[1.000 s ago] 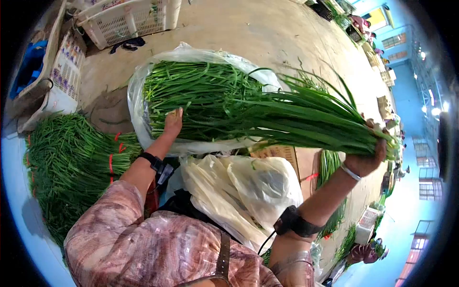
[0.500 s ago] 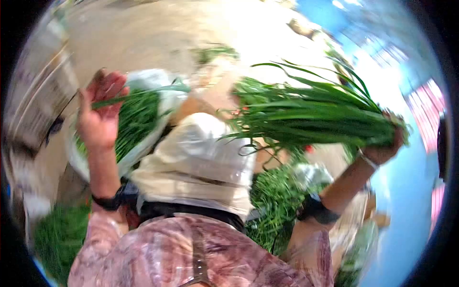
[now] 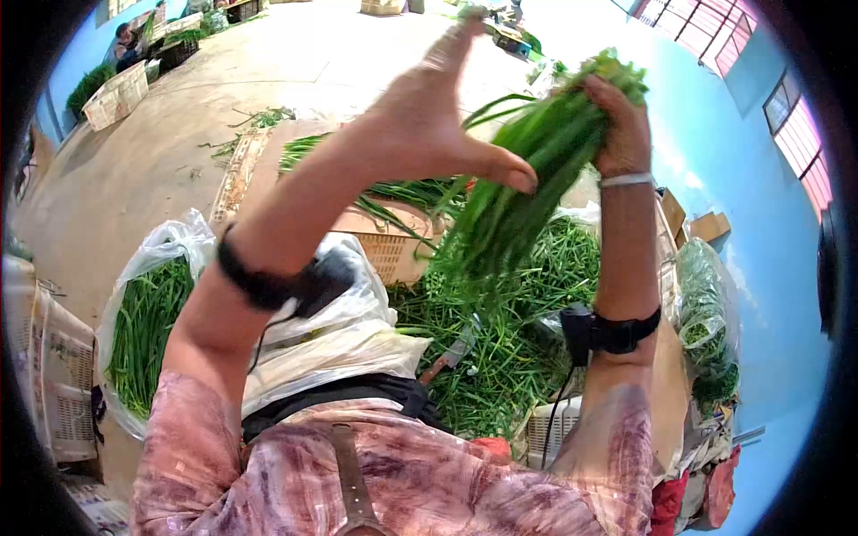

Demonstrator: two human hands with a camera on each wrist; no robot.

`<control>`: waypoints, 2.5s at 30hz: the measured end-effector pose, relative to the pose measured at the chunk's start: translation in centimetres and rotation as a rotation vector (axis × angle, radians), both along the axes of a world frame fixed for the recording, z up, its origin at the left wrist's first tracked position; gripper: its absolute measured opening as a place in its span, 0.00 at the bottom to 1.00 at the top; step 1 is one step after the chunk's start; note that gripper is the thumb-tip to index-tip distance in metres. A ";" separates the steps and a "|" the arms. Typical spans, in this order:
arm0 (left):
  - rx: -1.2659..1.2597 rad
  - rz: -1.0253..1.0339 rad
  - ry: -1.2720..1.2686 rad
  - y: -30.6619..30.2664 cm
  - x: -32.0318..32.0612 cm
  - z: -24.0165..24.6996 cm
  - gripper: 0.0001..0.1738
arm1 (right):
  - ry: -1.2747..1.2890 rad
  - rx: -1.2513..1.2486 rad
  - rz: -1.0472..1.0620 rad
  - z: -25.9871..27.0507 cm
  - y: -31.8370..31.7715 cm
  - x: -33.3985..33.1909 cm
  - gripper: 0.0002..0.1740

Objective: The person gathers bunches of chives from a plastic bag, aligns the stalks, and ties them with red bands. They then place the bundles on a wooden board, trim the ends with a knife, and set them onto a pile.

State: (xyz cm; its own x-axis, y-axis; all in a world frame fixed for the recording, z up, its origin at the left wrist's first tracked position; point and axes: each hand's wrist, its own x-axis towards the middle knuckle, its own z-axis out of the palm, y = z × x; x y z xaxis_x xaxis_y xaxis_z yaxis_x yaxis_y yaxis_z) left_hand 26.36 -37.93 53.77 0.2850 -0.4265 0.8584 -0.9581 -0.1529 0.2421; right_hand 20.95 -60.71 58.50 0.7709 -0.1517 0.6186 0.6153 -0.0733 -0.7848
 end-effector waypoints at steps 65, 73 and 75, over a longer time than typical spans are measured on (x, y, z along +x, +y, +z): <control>-0.317 -1.065 2.100 -2.2 -6.8 -21.1 0.51 | 0.451 0.800 0.000 -22.8 -2.2 8.5 0.12; -0.138 -0.906 2.238 -3.5 -5.2 -22.6 0.40 | 0.346 0.698 -0.179 -22.7 -0.8 9.5 0.12; -0.159 -0.951 2.269 -3.5 -5.3 -22.5 0.40 | 0.364 0.752 -0.158 -22.8 -1.3 9.1 0.11</control>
